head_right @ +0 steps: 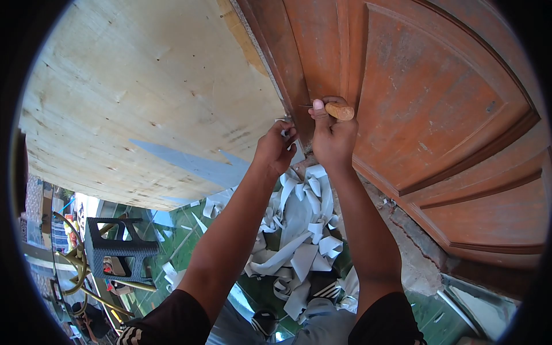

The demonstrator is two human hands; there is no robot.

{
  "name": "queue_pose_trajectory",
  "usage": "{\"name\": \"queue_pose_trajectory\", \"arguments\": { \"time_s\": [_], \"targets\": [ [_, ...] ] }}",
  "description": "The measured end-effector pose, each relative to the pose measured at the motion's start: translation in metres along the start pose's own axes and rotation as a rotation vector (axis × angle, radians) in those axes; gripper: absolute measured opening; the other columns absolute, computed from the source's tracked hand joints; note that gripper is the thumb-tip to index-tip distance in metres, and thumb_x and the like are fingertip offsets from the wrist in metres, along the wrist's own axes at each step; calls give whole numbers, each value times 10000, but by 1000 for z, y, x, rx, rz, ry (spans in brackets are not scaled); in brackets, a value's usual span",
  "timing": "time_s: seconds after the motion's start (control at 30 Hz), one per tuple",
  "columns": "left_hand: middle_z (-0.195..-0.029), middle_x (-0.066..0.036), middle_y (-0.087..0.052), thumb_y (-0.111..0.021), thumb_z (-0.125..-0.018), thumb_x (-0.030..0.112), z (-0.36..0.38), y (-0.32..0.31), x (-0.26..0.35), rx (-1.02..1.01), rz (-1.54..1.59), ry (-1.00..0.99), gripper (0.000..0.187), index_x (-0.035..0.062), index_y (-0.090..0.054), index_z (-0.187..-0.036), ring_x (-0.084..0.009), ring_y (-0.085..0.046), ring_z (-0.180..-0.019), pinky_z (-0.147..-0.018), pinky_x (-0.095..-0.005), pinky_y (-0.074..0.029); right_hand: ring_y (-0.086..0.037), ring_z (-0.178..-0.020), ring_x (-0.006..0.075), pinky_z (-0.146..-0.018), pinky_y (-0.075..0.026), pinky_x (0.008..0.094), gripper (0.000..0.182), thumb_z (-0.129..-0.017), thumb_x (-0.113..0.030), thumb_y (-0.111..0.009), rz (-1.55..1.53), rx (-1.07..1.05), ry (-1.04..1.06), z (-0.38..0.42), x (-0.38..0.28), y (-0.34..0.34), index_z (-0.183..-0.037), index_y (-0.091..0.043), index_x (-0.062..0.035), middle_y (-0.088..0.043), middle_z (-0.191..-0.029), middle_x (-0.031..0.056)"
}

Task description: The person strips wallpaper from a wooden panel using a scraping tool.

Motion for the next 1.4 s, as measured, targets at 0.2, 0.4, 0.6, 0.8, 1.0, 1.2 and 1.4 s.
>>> {"name": "queue_pose_trajectory", "arguments": {
  "time_s": [0.2,0.4,0.6,0.8,1.0,1.2,1.4],
  "targets": [
    [-1069,-16,-686,-644,-927,231,20,10,-6,32,-262,-91,255,94,-681,-1139,-152,-579,-1059,-874,-341,-373,-692,-817,145,-745,-560,283,232,-1031,-184,-664,22,-14,-9,2,3,1,-984,-629,40,-678,-862,77],
    [-1067,12,-693,-722,-919,372,18,-3,16,56,-159,-45,306,162,-678,-1136,-146,-567,-1085,-874,-343,-329,-697,-824,150,-746,-562,285,234,-1032,-185,-662,34,-19,-13,1,6,0,-989,-625,43,-678,-868,79],
    [-1020,24,-706,-737,-923,337,11,-11,22,125,-134,-14,271,192,-674,-1143,-135,-596,-1056,-811,-316,-312,-697,-823,151,-744,-561,290,238,-1032,-193,-663,32,-16,-30,2,7,0,-987,-625,39,-678,-865,80],
    [-1014,-6,-726,-684,-939,204,9,-9,19,126,-93,-60,234,138,-675,-1163,-129,-638,-981,-756,-286,-316,-693,-809,149,-734,-554,289,235,-1030,-192,-666,78,-24,-27,1,14,5,-985,-624,35,-675,-846,84],
    [-899,-83,-733,-710,-955,208,4,9,5,175,-279,-314,248,-29,-753,-1015,-178,-676,-816,-680,-315,-468,-694,-808,155,-722,-544,291,244,-1030,-202,-666,117,-40,-39,3,20,9,-976,-623,32,-674,-831,83],
    [-746,-106,-723,-724,-952,257,-7,33,-7,214,-676,-503,321,-49,-783,-871,-168,-630,-713,-698,-328,-475,-690,-803,155,-716,-535,291,259,-1029,-215,-669,123,-70,-43,8,19,10,-976,-624,34,-676,-831,83],
    [-711,-176,-710,-719,-945,289,-5,53,-21,242,-891,-571,328,-28,-786,-892,-189,-592,-632,-668,-360,-485,-687,-794,149,-711,-531,288,280,-1027,-239,-673,119,-91,-52,10,20,2,-973,-626,32,-681,-832,85]
  ]
}}
Point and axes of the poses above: each hand's wrist, its own z-axis away from the middle knuckle, its own y-axis out of the back of the hand, x = y × z, the point moved 4 cm from there along -z, towards the middle knuckle
